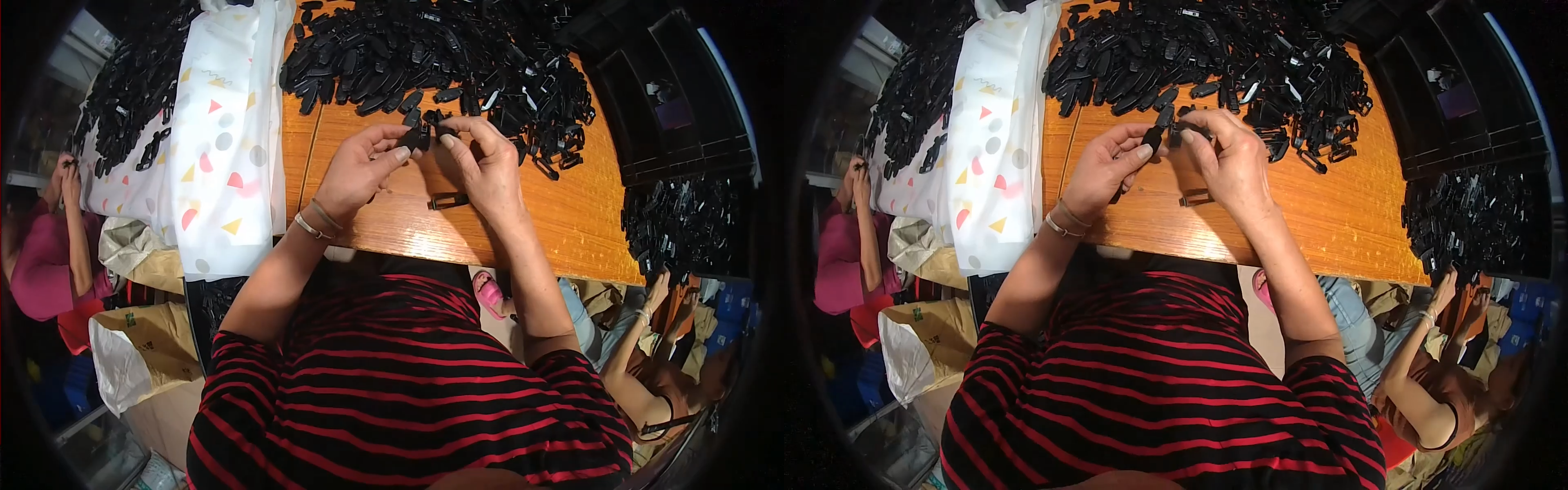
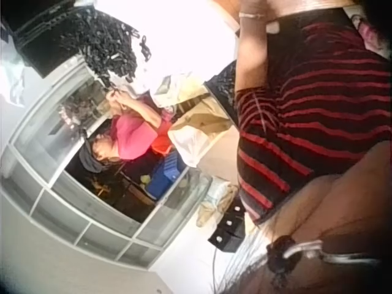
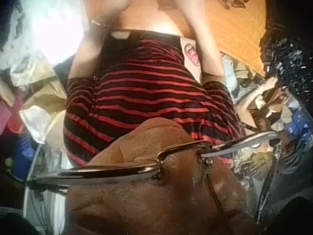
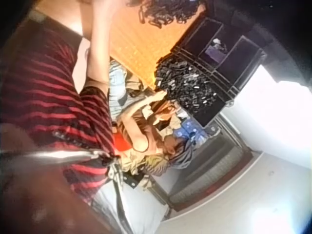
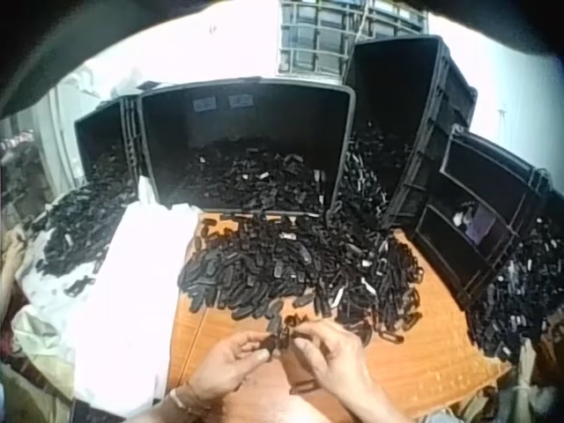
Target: Sorting and inspecting small black hardware components on a wooden workbench in a manufacturing environment.
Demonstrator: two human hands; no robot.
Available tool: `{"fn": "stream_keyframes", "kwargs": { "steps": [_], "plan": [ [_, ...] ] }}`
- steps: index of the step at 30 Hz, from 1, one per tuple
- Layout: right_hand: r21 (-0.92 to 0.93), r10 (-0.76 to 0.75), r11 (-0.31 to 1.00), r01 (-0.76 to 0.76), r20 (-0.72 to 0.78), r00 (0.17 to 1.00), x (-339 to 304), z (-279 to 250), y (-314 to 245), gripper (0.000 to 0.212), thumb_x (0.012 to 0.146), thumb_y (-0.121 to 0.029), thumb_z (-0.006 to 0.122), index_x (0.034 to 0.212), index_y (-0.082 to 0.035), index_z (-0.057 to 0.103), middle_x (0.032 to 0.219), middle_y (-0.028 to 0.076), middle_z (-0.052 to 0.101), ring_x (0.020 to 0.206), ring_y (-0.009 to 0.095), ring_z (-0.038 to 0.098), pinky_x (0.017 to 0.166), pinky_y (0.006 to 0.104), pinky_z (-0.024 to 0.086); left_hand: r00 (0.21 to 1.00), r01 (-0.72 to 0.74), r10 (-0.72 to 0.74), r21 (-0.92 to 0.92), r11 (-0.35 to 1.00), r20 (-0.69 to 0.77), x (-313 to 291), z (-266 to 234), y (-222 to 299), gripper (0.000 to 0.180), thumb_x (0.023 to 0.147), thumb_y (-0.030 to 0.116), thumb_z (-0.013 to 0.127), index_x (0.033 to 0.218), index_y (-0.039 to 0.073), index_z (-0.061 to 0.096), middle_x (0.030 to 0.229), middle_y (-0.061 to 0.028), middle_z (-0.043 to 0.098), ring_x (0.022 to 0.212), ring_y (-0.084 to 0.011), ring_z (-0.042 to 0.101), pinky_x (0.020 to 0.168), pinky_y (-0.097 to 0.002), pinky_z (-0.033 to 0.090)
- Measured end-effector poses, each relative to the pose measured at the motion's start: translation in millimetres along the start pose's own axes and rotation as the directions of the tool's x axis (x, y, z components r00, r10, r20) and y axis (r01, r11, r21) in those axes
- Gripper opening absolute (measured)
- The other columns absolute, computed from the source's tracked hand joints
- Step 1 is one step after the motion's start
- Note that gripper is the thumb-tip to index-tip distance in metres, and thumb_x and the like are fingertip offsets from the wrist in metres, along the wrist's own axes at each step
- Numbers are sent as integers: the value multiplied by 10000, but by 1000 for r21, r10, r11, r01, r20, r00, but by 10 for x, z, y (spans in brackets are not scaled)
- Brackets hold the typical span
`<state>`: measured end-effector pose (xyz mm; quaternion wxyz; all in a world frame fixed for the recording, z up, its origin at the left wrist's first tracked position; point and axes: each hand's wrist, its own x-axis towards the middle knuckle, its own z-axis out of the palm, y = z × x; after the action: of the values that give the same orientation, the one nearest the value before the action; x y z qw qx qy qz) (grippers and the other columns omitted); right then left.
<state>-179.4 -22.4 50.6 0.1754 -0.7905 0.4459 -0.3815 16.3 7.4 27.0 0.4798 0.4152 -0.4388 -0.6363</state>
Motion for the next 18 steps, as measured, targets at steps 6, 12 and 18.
{"fn": "stream_keyframes", "kwargs": {
  "steps": [6,12,18],
  "plan": [
    [565,231,801,-195,8,973,-90,260,-58,193,940,-89,635,1112,-28,702,914,16,660,835,74,599,718,215,494,1000,-17,14,-180,983,-20,-30,116,-172,302,930,127,654,1210,28,601,846,43,613,672,-13,501,586,-158,400],
    [334,88,942,-37,-141,986,-129,356,-91,214,947,-73,603,1140,-15,674,930,94,643,840,181,616,733,278,494,991,-101,75,-263,960,-107,-34,182,-261,312,927,117,661,1223,30,616,833,46,618,646,-10,486,576,-157,391],
    [109,-135,981,163,-229,964,-203,360,-199,357,920,-22,587,1276,-7,573,993,170,593,841,272,607,720,324,492,974,-170,133,-209,963,-181,-56,228,-200,317,925,92,658,1224,1,609,813,38,627,625,-7,482,555,-147,381]
  ]
}}
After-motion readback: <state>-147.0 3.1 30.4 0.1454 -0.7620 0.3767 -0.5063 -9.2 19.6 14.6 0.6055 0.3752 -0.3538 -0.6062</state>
